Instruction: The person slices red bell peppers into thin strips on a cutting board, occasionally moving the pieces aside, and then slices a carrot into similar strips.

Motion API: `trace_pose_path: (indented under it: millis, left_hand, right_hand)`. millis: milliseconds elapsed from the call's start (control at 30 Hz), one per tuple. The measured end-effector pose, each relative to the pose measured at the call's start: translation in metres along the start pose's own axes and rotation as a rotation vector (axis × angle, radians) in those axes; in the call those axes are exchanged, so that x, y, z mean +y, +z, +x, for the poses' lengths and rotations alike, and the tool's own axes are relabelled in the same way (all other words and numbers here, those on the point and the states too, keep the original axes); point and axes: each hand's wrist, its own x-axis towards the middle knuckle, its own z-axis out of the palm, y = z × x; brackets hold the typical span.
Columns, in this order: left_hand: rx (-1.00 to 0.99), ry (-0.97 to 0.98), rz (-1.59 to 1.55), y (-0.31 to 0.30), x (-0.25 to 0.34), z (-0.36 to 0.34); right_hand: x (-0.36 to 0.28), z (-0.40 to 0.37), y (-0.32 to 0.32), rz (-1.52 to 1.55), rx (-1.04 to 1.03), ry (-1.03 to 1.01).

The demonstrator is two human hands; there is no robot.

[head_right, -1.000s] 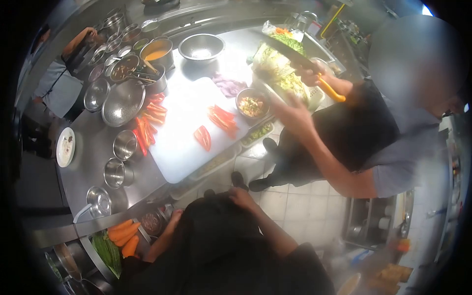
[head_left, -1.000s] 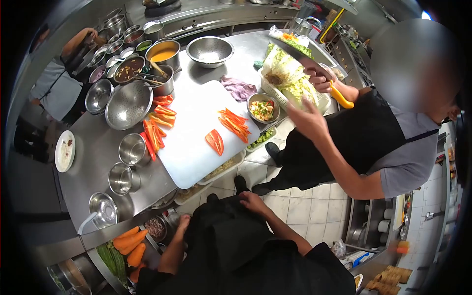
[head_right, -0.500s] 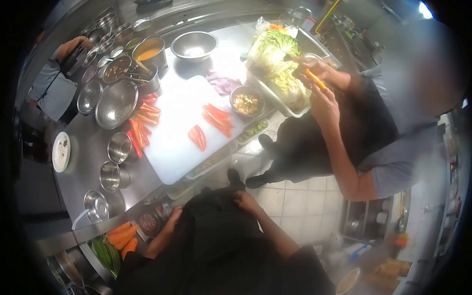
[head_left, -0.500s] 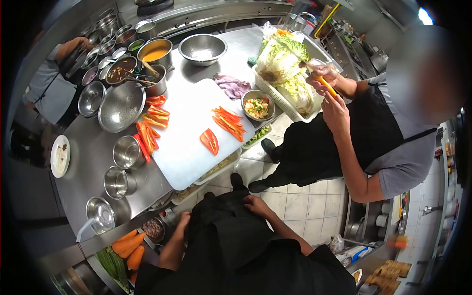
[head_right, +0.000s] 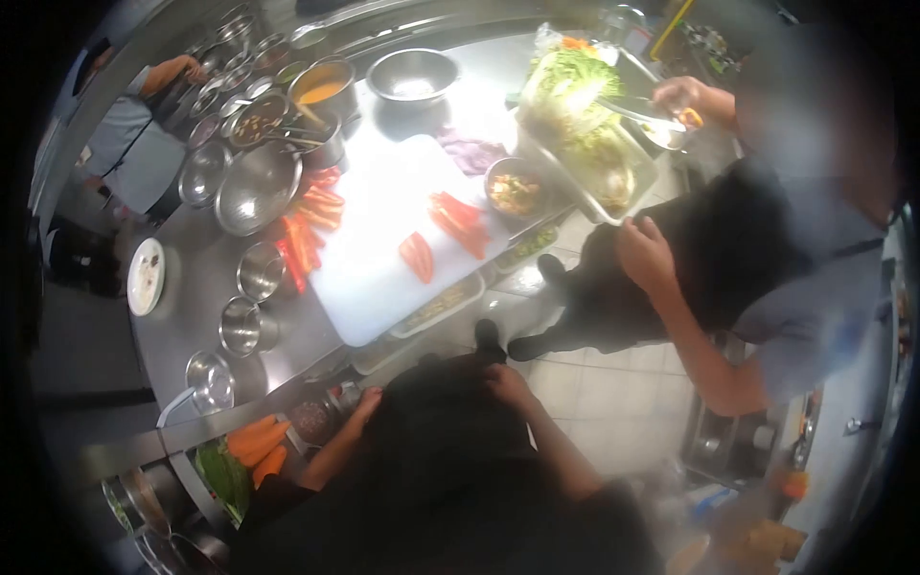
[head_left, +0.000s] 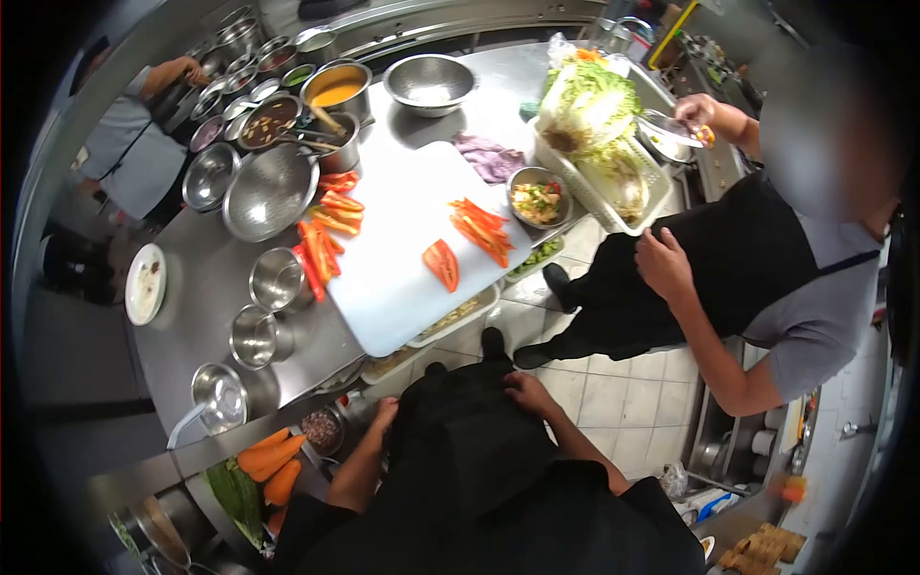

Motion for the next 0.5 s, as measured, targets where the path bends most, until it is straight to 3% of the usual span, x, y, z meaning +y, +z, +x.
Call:
trace_pose_path:
  millis: [67,167,500]
  left_hand:
    - [0.046,-0.06,0.013,-0.001,0.021,-0.015]
    - [0.002,0.116,0.005,-0.009,0.032,-0.032]
    - [-0.006,0.081,0.004,-0.004,0.004,-0.017]
  right_hand:
    - [0.0,0.001,0.0,0.02,-0.006,0.017]
    - [-0.003,0.005,0.001,0.01,-0.013,0.034]
    - [0.012,0.015,0.007,-0.123,0.009,-0.004]
